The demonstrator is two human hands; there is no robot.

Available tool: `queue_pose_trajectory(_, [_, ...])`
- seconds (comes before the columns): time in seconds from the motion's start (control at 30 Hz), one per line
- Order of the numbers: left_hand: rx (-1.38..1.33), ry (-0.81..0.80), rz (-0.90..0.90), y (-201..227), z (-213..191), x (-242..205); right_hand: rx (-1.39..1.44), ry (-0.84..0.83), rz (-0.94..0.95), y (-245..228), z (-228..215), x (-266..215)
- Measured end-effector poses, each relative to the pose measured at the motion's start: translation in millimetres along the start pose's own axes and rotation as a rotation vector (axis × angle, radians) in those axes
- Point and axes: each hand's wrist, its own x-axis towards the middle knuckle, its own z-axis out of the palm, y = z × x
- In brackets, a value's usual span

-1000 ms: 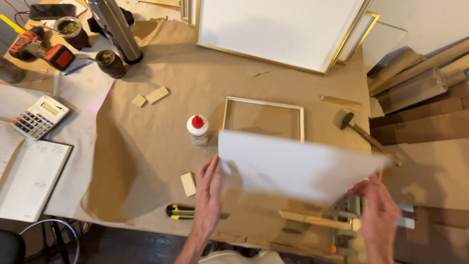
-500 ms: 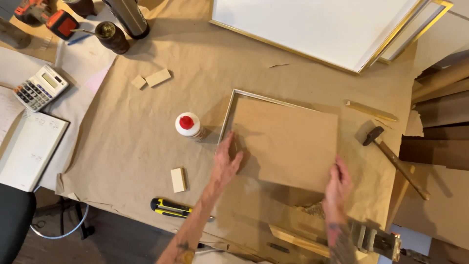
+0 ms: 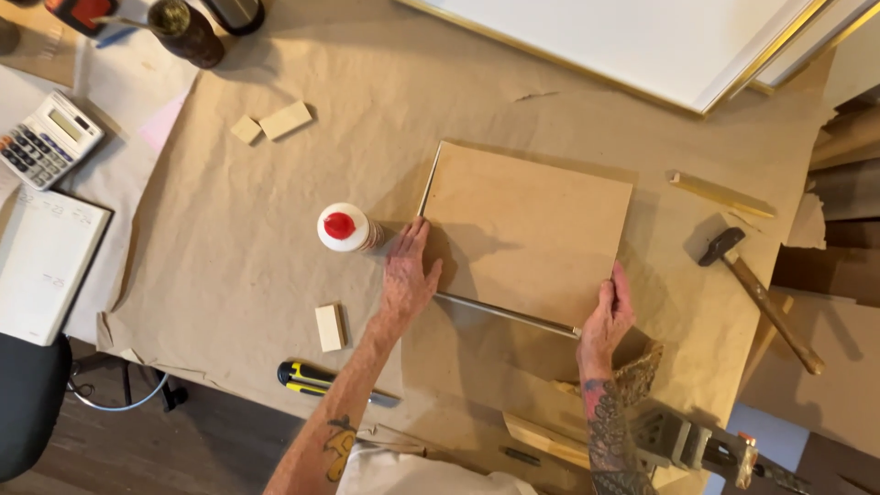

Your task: The person assembles a wooden frame by clamping pieces together with a corner clamp and a speed square. They use a utility knife to trim excess material and a hammer to tap nails into the joints. The person also handles a white board and a larger gold frame during the process.

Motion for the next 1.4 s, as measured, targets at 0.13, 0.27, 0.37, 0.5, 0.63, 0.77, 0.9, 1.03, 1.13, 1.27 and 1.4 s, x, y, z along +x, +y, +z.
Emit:
queue_pose_trajectory(0.13, [0.018, -0.057, 0.0, -1.1, -5.3, 3.8, -0.048, 0.013, -0.023, 8.8, 2.0, -0.4])
queue_pose_trajectory(0.27, [0.008, -0.088, 0.01, 0.8, -8.9, 3.5, -0.194, 0.01, -0.067, 22.1, -1.0, -3.9])
queue_pose_trajectory(0.37, [0.016, -0.085, 0.014, 5.4, -14.2, 3.5, -0.396, 0.01, -0.084, 11.2, 0.8, -8.2])
queue_pose_trajectory(0.5, [-0.02, -0.053, 0.086, 9.7, -18.9, 5.6, -0.616, -0.062, -0.224, -6.3, -7.7, 3.1])
queue_pose_trajectory(0.63, [-0.003, -0.024, 0.099, 11.3, -18.2, 6.8, -0.562, -0.141, -0.078, -0.3, -23.4, 23.2])
queue_pose_trajectory(0.77, [0.132, -0.039, 0.065, 12.5, -16.8, 4.0, -0.825, -0.331, -0.162, 13.7, -20.5, 26.8])
queue_pose_trajectory(0.9, [0.149, -0.004, 0.067, 15.9, -11.4, 6.5, -0.869, -0.36, -0.173, 15.1, -19.0, 33.6])
queue_pose_trajectory(1.03, [0.049, 0.072, -0.147, 0.8, 7.9, 12.5, -0.571, -0.354, 0.185, 22.5, -29.6, 46.1])
queue_pose_trajectory(1.13, [0.147, 0.003, -0.321, -30.5, 39.0, 21.4, -0.608, -0.424, 0.264, 41.9, -38.7, 57.1])
queue_pose_trajectory(1.27, [0.149, -0.031, -0.416, -32.0, 47.1, 31.5, -0.689, -0.509, 0.291, 17.7, -31.1, 55.9])
queue_pose_trajectory(1.4, [0.034, -0.016, -0.335, -26.3, 31.3, 35.3, -0.53, -0.501, 0.335, -15.0, -41.9, 52.5])
